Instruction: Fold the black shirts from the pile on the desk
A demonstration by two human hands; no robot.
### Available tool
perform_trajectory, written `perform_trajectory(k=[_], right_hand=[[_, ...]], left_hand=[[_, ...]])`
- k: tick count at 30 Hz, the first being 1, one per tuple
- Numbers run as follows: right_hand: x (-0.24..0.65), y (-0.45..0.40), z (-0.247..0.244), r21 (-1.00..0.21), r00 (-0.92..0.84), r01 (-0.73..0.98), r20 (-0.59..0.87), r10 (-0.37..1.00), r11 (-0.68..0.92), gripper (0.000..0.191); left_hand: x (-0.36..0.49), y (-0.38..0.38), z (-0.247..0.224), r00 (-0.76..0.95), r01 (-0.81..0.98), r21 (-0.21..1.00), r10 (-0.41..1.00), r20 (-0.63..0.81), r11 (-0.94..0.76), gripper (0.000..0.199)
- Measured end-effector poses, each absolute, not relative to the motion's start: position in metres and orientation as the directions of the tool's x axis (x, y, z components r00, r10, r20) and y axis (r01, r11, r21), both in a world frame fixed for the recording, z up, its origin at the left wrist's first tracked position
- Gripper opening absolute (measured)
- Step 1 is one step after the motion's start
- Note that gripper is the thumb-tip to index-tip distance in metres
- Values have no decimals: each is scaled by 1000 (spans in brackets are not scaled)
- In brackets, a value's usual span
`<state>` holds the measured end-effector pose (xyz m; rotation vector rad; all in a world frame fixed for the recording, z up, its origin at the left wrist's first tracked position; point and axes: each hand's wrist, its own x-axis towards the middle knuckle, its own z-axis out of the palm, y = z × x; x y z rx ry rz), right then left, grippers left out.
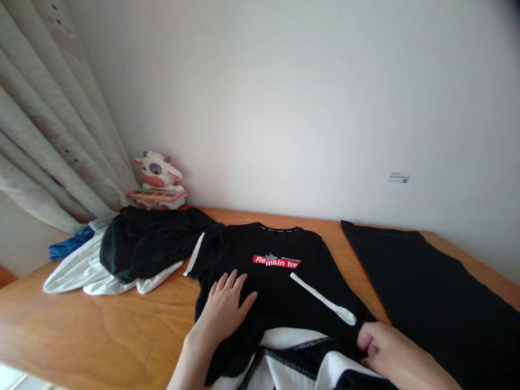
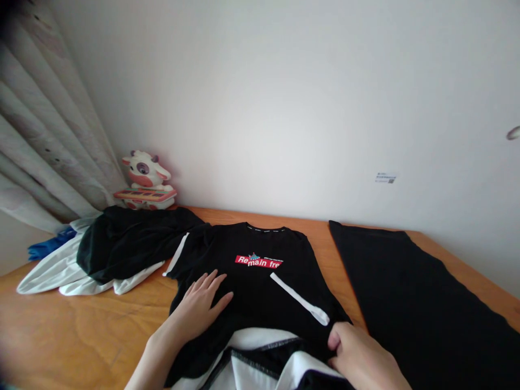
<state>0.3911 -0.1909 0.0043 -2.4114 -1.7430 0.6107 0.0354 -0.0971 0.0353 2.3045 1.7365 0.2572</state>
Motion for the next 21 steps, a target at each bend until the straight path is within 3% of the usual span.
perform_trajectory(k=[3, 8, 10, 15, 17, 21], right_hand=[[390, -194, 10, -305, 238, 889, -328, 914, -341, 14], [347, -186, 42, -331, 119, 932, -99, 988, -146, 10], [315, -170, 65, -286, 41, 958, 26, 999, -32, 14], [229, -101, 108, -84, -177, 981, 7, 984, 177, 25], [202, -72, 107, -73, -222, 973, -21, 975, 220, 28], [163, -29, 67, -167, -261, 950, 36, 965, 263, 43]], left_hand=[[26, -94, 23, 195, 965, 190, 979, -66, -179, 77], [29, -99, 32, 213, 953, 234, 975, -64, -193, 68], [33, -100, 35, 200, 956, 233, 977, -81, -176, 68], [35, -103, 32, 84, 974, 218, 987, -140, -52, 84], [33, -104, 30, 91, 971, 233, 985, -143, -56, 88], [28, -105, 28, 110, 962, 261, 990, -93, -83, 79]])
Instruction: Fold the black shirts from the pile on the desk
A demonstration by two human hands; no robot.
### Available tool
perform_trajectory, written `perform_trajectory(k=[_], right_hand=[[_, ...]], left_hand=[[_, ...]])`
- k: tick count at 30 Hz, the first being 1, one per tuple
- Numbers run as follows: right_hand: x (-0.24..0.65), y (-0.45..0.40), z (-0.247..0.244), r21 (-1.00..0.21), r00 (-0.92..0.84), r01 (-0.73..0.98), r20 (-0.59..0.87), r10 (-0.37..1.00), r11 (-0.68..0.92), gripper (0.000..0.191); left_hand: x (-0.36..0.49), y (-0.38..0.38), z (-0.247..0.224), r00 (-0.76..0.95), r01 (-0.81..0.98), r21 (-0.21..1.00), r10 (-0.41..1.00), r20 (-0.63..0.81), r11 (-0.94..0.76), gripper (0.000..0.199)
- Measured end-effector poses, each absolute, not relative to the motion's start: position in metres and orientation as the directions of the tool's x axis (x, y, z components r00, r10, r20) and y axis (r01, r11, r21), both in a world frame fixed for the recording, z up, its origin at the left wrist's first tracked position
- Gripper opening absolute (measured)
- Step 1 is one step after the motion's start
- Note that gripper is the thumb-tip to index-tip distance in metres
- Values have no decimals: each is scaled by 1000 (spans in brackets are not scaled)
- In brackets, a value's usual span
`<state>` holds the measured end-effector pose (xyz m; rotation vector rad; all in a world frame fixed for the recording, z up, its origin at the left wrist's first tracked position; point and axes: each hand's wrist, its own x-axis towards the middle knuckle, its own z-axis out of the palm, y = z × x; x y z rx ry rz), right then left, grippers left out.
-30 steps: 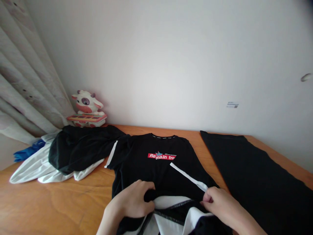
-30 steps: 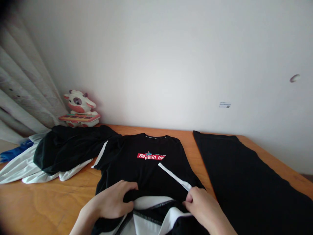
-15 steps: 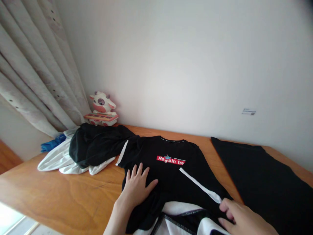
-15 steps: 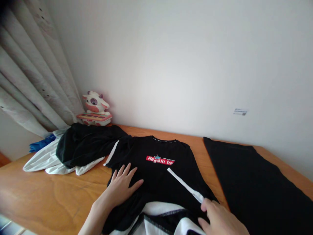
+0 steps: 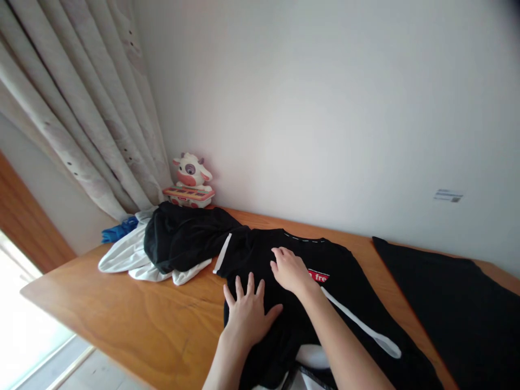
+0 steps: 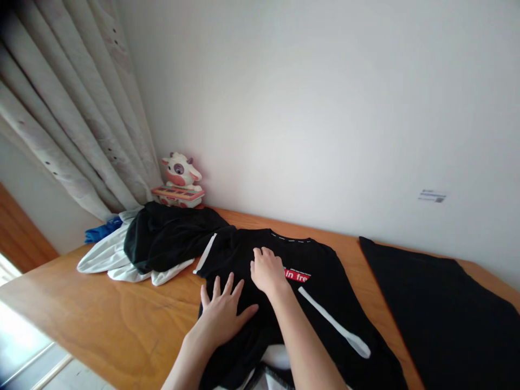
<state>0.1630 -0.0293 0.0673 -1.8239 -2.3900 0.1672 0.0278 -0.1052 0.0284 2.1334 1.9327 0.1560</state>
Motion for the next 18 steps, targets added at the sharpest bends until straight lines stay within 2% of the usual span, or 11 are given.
perform_trajectory(k=[2, 4, 7, 8, 11, 14, 18], right_hand=[[153, -20, 39, -191, -262, 946, 32, 965, 263, 51], [149, -17, 14, -230, -237, 944, 35, 971, 238, 58], [150, -17, -8, -273, -211, 937, 60, 976, 219, 64], [152, -17, -11, -282, -214, 933, 71, 974, 225, 65], [154, -16, -11, -316, -223, 916, 111, 969, 247, 63], [156, -16, -10, -362, -210, 898, 145, 967, 249, 60], [158, -14, -13, -410, -201, 873, 192, 961, 265, 55]], left_hand=[[21, -100, 31, 99, 951, 299, 994, -49, -80, 73], [9, -87, 36, 52, 926, 370, 997, 55, -69, 62], [-18, -47, 47, -80, 886, 460, 960, 269, -56, 46], [-27, -29, 50, -144, 883, 469, 947, 288, -8, 46], [-53, 26, 57, -298, 841, 510, 941, 158, 180, 51], [-68, 67, 54, -319, 815, 520, 947, 36, 255, 56], [-70, 93, 45, -301, 812, 509, 952, -53, 285, 41]])
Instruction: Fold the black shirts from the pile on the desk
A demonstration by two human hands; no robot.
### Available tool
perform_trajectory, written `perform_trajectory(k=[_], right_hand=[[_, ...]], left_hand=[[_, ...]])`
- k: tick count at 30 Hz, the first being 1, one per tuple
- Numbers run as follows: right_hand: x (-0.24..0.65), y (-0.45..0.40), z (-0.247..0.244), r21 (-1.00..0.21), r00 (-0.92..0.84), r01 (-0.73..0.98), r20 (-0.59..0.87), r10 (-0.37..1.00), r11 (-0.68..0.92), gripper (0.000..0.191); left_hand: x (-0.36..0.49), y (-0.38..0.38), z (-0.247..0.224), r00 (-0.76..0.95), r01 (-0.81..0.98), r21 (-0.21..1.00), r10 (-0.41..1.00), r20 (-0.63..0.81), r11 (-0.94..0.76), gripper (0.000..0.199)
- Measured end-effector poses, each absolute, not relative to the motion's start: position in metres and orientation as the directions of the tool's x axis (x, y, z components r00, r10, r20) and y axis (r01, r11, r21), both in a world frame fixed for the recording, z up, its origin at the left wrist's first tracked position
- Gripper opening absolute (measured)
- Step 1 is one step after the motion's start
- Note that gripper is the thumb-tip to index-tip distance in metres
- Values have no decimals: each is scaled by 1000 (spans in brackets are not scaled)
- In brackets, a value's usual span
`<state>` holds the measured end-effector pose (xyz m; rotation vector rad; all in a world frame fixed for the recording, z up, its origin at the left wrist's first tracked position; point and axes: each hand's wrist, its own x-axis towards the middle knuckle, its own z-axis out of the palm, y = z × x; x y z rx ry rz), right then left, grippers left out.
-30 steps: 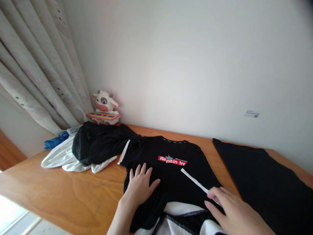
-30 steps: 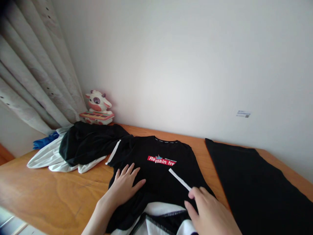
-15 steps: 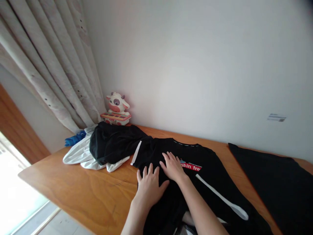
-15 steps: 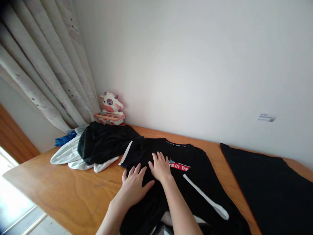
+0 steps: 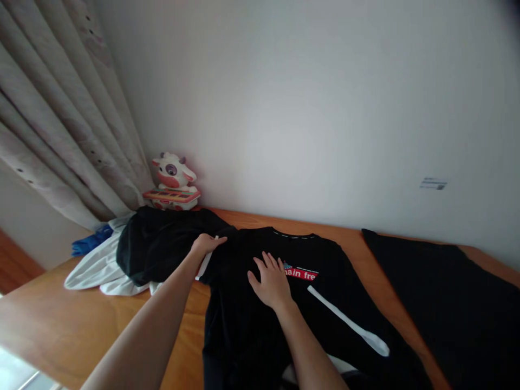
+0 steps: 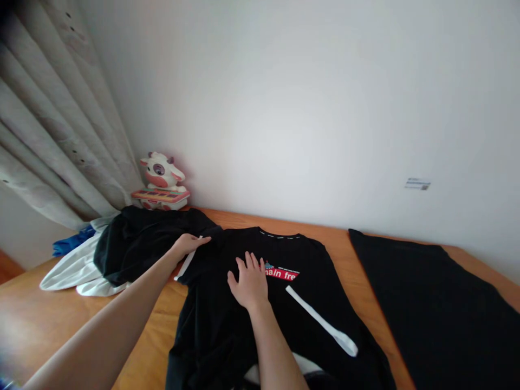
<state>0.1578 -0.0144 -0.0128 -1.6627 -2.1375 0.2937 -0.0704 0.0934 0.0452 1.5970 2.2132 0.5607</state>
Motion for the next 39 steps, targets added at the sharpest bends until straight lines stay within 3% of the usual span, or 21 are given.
perform_trajectory(k=[8, 12, 19, 22, 24, 27, 29, 32, 35, 39], right_hand=[[158, -14, -14, -443, -188, 855, 223, 956, 271, 53], [158, -16, -11, -452, -188, 852, 209, 960, 265, 53], [158, -17, -10, -460, -190, 845, 217, 957, 272, 52], [158, -15, -11, -505, -165, 819, 249, 954, 273, 52], [159, -12, -11, -597, -109, 755, 292, 950, 270, 50], [162, -8, -9, -738, -9, 628, 311, 950, 247, 50], [164, -7, -8, -787, 16, 572, 294, 956, 232, 53], [166, -7, -7, -874, 51, 441, 253, 966, 205, 62], [166, -9, -8, -918, 85, 358, 212, 973, 169, 69], [165, -10, -11, -819, 87, 548, 260, 962, 172, 91]], left_hand=[[-80, 101, 58, -342, 867, 418, 934, 103, 271, 35], [-96, 83, 52, -341, 886, 367, 934, 106, 282, 29], [-100, 79, 59, -363, 847, 455, 924, 121, 274, 29], [-75, 74, 74, -275, 832, 535, 946, 170, 146, 38], [-52, 57, 80, -167, 807, 591, 966, 196, 20, 45], [-26, 15, 79, 174, 686, 671, 959, 222, -280, 52], [-19, -15, 74, 221, 792, 519, 944, 246, -321, 57], [-20, -51, 69, 177, 941, 267, 975, 138, -208, 62], [-23, -70, 64, 174, 954, 239, 984, 46, -180, 67], [-21, -78, 55, 139, 957, 257, 990, -1, -134, 71]])
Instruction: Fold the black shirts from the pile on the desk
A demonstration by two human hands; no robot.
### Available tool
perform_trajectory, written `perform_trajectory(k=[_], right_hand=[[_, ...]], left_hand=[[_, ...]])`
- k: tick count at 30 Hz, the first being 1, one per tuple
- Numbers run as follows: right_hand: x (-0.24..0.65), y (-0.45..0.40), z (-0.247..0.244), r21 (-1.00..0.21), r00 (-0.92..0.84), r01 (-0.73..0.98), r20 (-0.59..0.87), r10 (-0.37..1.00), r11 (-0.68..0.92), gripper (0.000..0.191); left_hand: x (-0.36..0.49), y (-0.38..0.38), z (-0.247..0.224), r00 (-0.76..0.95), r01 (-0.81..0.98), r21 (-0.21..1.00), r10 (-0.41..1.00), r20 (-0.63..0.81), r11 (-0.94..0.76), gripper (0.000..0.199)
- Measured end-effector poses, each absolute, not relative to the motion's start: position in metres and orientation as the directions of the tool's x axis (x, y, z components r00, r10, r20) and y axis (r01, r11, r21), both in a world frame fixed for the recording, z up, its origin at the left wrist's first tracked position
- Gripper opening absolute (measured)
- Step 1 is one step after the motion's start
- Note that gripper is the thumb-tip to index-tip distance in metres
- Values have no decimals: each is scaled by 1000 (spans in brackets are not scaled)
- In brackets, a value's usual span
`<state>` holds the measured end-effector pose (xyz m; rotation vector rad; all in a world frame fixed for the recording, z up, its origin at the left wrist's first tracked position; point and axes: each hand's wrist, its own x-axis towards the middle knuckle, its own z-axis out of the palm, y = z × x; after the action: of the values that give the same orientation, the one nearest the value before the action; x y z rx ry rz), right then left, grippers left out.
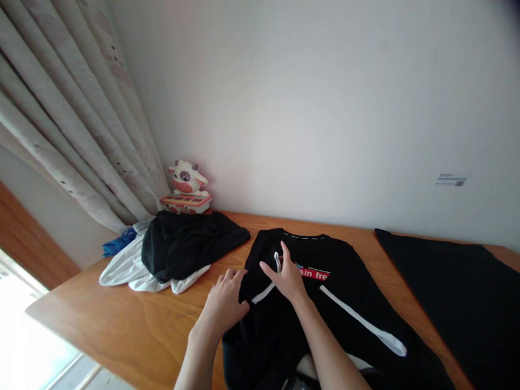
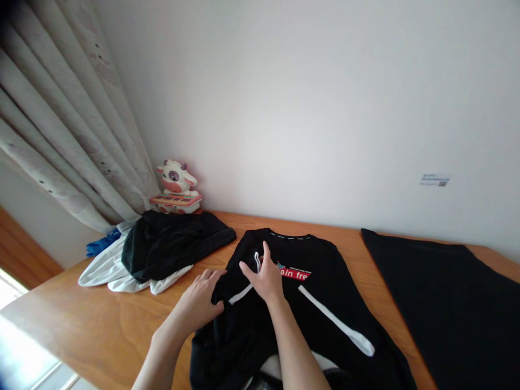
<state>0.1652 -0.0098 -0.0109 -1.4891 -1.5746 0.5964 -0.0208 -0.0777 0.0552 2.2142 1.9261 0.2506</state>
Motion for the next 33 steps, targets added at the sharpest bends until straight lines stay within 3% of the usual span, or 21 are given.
perform_trajectory(k=[3, 6, 10, 16, 20, 23, 26, 28, 33], right_hand=[[168, -9, -12, -776, 134, 616, 276, 952, 138, 79], [175, -8, -10, -827, 278, 561, 230, 933, 37, 62], [182, -10, -6, -835, 377, 549, 235, 896, -12, 53], [179, -14, -9, -612, 268, 789, 271, 925, -50, 43], [184, -10, -21, -473, 208, 881, 384, 900, -1, 44], [190, -5, -28, -450, 163, 891, 433, 886, 56, 45], [189, 1, -25, -430, 106, 896, 449, 887, 110, 43], [182, 8, -15, -387, 49, 914, 409, 911, 124, 43], [146, 40, 11, -300, -150, 935, 149, 977, 189, 57]], left_hand=[[-15, -75, 49, 64, 963, 260, 998, 6, -64, 62], [-12, -72, 48, -10, 956, 295, 1000, 9, 7, 51], [-10, -73, 54, -41, 944, 328, 998, 48, 23, 42], [-7, -78, 55, -21, 972, 235, 998, 67, 4, 46], [4, -81, 52, 236, 944, 223, 970, 54, -242, 60], [14, -88, 49, 399, 877, 271, 916, 51, -397, 61], [22, -95, 46, 403, 875, 300, 915, -18, -379, 64], [25, -97, 45, 383, 888, 308, 920, -80, -343, 64], [28, -101, 45, 379, 891, 321, 916, -133, -322, 65]])
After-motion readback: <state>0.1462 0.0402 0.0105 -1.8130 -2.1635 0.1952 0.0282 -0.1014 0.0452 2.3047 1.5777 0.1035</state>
